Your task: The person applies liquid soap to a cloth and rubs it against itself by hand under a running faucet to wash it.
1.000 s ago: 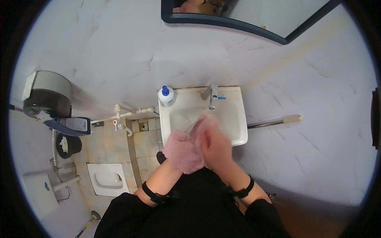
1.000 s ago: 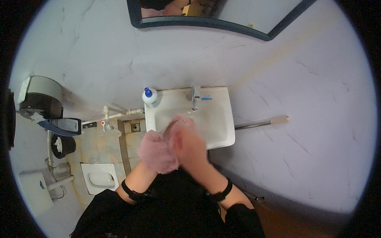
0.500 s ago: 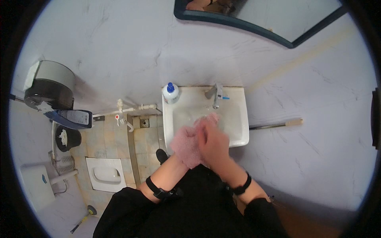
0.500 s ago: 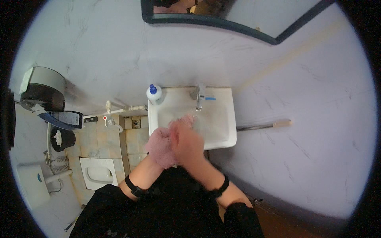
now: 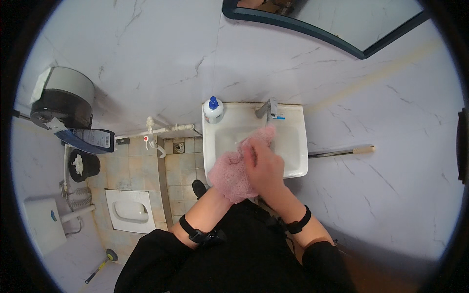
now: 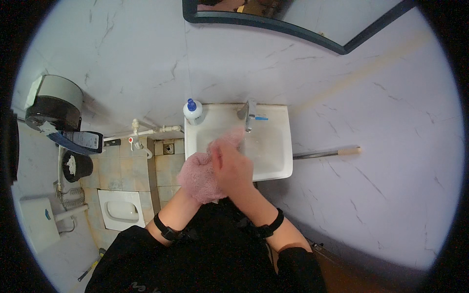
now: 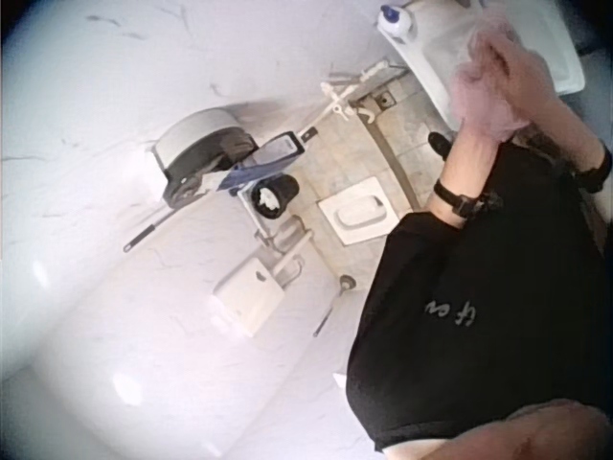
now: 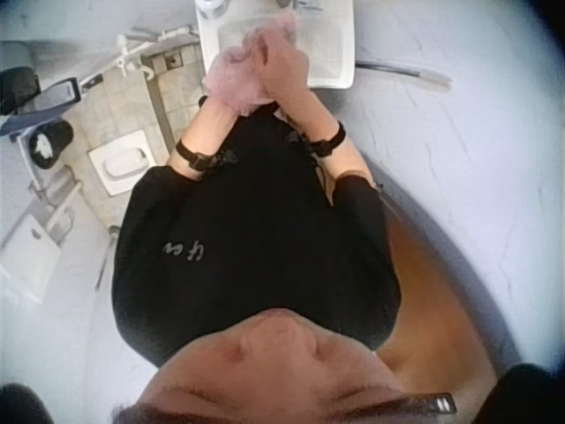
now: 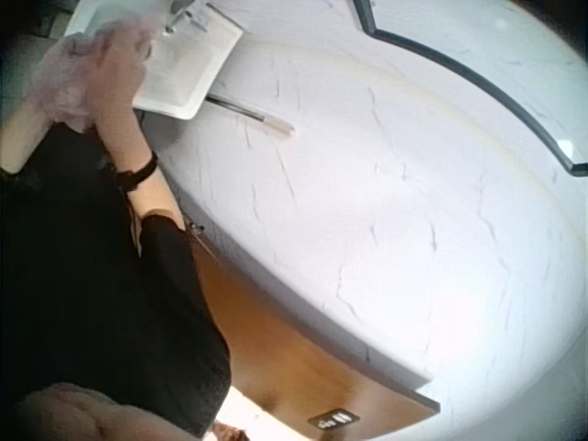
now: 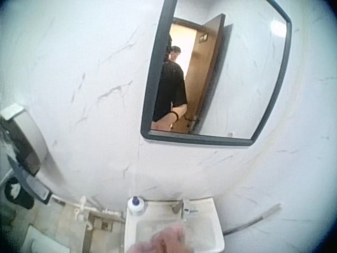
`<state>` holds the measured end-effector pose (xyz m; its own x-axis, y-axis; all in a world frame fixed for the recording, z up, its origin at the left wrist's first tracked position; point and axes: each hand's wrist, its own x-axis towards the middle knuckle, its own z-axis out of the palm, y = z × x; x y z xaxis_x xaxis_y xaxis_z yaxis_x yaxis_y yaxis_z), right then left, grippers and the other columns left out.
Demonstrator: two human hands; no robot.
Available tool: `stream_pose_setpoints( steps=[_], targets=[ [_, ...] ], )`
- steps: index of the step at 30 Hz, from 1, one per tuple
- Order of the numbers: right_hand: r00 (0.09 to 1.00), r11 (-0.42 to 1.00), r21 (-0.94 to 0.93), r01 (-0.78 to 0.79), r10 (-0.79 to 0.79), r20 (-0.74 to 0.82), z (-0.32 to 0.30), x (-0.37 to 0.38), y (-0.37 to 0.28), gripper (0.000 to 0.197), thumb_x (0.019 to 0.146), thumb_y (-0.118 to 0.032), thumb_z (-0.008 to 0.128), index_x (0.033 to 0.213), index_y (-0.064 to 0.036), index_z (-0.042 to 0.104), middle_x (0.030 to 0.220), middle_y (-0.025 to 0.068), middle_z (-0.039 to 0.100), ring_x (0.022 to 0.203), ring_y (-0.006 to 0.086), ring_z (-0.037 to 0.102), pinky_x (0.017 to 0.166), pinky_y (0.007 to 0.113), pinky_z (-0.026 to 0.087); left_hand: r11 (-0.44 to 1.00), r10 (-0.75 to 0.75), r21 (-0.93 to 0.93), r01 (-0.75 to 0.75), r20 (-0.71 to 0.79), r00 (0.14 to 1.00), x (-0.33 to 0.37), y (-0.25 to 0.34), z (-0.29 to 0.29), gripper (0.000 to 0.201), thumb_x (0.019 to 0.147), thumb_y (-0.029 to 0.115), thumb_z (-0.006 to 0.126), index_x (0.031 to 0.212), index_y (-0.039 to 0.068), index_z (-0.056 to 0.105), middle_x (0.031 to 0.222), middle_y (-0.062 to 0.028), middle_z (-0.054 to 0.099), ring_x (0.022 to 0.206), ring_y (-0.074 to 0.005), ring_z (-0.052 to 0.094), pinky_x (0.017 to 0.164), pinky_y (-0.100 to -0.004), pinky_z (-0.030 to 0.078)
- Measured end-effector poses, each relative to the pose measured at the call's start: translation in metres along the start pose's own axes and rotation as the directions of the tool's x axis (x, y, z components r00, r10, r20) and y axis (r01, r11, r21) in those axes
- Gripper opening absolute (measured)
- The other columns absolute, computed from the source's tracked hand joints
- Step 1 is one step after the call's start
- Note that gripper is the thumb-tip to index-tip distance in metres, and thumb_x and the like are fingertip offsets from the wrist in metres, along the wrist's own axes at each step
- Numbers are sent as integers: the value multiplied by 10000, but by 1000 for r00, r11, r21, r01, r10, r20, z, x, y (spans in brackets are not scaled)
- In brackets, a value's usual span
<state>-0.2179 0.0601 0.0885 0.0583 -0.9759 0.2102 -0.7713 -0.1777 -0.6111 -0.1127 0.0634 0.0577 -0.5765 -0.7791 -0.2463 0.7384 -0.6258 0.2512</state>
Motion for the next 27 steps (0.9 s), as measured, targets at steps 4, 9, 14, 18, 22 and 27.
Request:
stream_pose_setpoints(
  steps=[4, 9, 14, 18, 22, 27],
  targets=[
    [965, 957, 142, 254, -260, 28, -3, -38, -30, 147, 824, -131, 648, 967, -109, 623, 780, 100, 645, 673, 295, 646, 554, 394, 488, 990, 123, 59, -125, 43, 992, 6, -11, -1, 446, 951, 158, 247, 1317, -26, 424, 1367, -183, 464, 1271, -295, 459, 1077, -446, 357],
    [990, 993, 13, 119, -120, 80, 2, -15, -3, 167, 816, -125, 650, 977, -96, 620, 758, 99, 639, 662, 292, 636, 568, 390, 496, 934, -128, -325, 152, 95, 987, -1, -7, -21, 279, 949, 61, 463, 1224, 19, 479, 1248, -73, 522, 1093, -162, 533, 892, -304, 465],
    [943, 948, 67, 311, -317, 100, -6, -35, -25, 140, 787, -111, 685, 916, -105, 629, 756, 85, 644, 663, 281, 647, 585, 385, 506, 964, 233, 106, -244, 103, 967, 4, -15, -15, 285, 968, 165, 463, 1215, 33, 515, 1184, -93, 564, 1098, -225, 545, 906, -376, 479],
    [997, 996, -47, 79, -80, -17, 0, -5, 3, 128, 793, -107, 691, 901, -98, 623, 735, 92, 636, 608, 278, 631, 565, 374, 500, 968, -147, 202, 146, -10, 989, -3, 7, 1, 369, 984, 252, 345, 1261, 47, 477, 1245, -111, 530, 1203, -267, 482, 992, -412, 415],
    [976, 976, 55, 210, -212, 39, -1, -25, -17, 98, 857, -157, 634, 906, -77, 603, 738, 123, 635, 610, 321, 622, 533, 396, 480, 910, -80, -396, 126, 131, 988, -5, -1, 5, 452, 997, 309, 311, 1360, 54, 394, 1334, -94, 487, 1222, -237, 473, 1026, -408, 391],
    [1000, 993, -117, -5, 8, 27, 4, -14, 0, 101, 850, -172, 639, 881, -99, 577, 707, 112, 600, 601, 322, 606, 532, 418, 475, 877, 171, 425, -223, 157, 973, 10, -18, -21, 485, 954, 325, 439, 1359, 58, 423, 1367, -88, 486, 1267, -229, 443, 1089, -366, 330]
  ],
)
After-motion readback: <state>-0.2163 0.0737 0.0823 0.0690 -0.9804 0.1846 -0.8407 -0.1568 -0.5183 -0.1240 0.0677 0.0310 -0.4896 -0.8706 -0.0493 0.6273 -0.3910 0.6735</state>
